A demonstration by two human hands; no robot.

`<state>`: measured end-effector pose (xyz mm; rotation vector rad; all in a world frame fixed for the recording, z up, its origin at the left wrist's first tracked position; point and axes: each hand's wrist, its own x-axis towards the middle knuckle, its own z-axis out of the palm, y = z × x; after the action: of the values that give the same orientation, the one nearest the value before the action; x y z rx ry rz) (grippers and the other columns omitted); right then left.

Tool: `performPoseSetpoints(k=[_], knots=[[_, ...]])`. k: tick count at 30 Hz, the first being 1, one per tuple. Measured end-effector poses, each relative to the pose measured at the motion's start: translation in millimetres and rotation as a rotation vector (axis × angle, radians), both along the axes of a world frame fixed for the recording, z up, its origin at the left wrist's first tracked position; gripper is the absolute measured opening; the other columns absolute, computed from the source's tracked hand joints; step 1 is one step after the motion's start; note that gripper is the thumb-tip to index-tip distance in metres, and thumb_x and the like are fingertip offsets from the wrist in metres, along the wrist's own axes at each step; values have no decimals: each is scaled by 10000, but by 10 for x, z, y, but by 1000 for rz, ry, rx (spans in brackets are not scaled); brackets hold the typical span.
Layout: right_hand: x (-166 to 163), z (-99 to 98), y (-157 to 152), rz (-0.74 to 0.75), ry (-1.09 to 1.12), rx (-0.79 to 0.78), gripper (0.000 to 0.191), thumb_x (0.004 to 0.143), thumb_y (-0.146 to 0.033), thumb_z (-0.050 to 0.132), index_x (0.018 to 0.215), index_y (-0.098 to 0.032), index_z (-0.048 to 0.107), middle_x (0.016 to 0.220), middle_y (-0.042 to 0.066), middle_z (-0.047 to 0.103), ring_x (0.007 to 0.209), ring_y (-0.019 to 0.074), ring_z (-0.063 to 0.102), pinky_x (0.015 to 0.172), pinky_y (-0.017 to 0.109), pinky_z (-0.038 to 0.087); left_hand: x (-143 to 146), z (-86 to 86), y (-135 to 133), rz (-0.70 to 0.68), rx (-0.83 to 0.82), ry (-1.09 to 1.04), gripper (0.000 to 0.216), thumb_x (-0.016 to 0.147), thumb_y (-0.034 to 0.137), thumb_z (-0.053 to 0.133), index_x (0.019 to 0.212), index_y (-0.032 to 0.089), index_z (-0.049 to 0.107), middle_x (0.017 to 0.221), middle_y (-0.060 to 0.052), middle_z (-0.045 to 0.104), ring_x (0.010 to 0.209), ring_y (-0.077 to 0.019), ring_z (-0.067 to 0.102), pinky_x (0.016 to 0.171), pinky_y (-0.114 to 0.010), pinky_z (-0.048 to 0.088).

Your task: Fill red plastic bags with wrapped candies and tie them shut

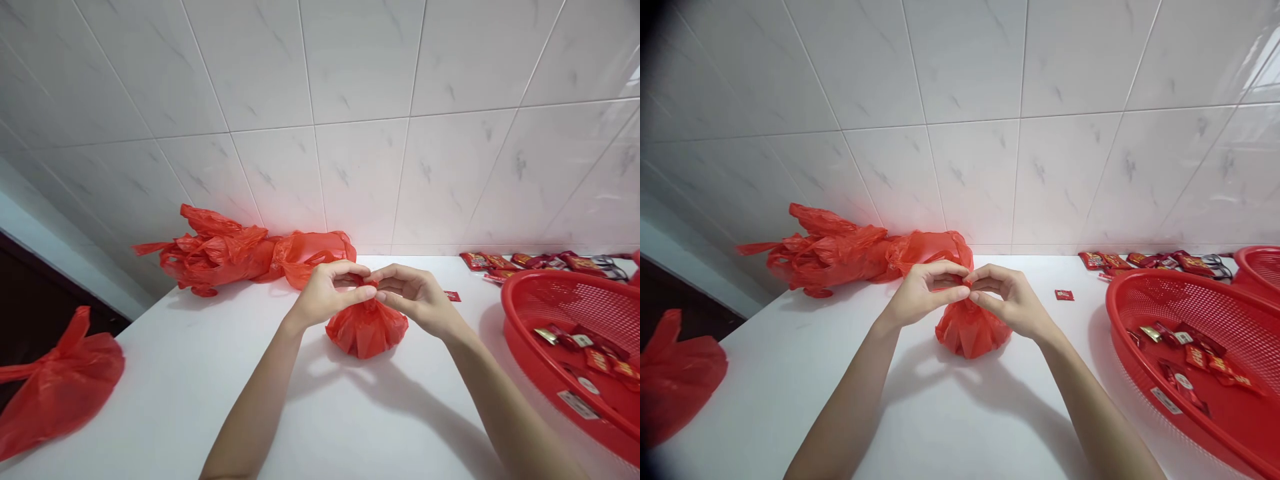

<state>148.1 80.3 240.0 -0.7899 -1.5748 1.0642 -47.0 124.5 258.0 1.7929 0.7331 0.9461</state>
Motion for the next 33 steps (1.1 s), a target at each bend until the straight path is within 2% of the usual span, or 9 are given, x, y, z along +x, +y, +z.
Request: performPoseSetpoints(k=[3,7,10,13,17,22,28,30,33], knots=[[-49,-34,5,-27,25,28,213,860,-356,733,1019,-218,705,1051,78,727,1001,237,702,927,427,571,65,-35,-51,71,48,-7,262,798,329,759,1004,167,754,1024,-88,756,962,-221,708,883,-360,585],[-46,-103,67,-115,70,36,241,818,-317,761,1017,-224,662,1036,54,691,901,200,693,857,392,579,85,-60,-23,144,73,-48,190,828,320,713,913,157,763,913,-76,763,871,-201,708,805,-326,586],[-42,-184,142,-163,-48,59,239,797,-322,776,978,-215,661,1032,47,687,935,206,670,922,410,540,76,-46,9,147,67,-101,182,814,331,730,853,155,754,862,-64,759,850,-195,703,809,-321,579],[-52,-246,192,-85,-179,46,173,861,-368,713,918,-204,705,971,52,711,951,226,658,920,410,514,57,-40,48,137,43,-162,186,807,339,736,834,155,747,854,-60,754,852,-190,701,825,-316,576],[-19,-233,191,-18,-221,72,177,915,-369,659,885,-221,752,977,55,733,948,228,656,903,391,507,-36,-81,179,144,18,-157,189,758,283,755,901,160,749,916,-65,760,894,-197,709,849,-325,582],[114,-142,149,139,-288,100,149,909,-333,678,863,-237,782,933,59,742,985,239,647,900,393,507,-217,-212,470,252,52,-96,183,693,159,707,870,151,754,913,-79,773,879,-208,721,880,-371,583],[157,-128,125,264,-456,124,267,902,-334,683,657,-243,734,658,40,673,1198,287,565,996,441,450,-237,-415,699,271,-32,-21,192,614,61,662,758,148,755,800,-59,765,806,-206,717,856,-381,583],[155,-134,119,314,-466,119,282,890,-337,697,628,-236,717,641,36,654,1156,284,589,975,430,459,-216,-469,733,279,-62,-12,186,589,46,666,723,146,749,766,-55,757,775,-205,711,836,-382,584],[155,-143,123,331,-396,26,243,876,-371,715,697,-208,739,721,34,678,887,227,645,825,367,505,-203,-488,747,296,-72,-16,165,579,54,689,706,146,740,753,-55,749,760,-202,705,835,-388,583]])
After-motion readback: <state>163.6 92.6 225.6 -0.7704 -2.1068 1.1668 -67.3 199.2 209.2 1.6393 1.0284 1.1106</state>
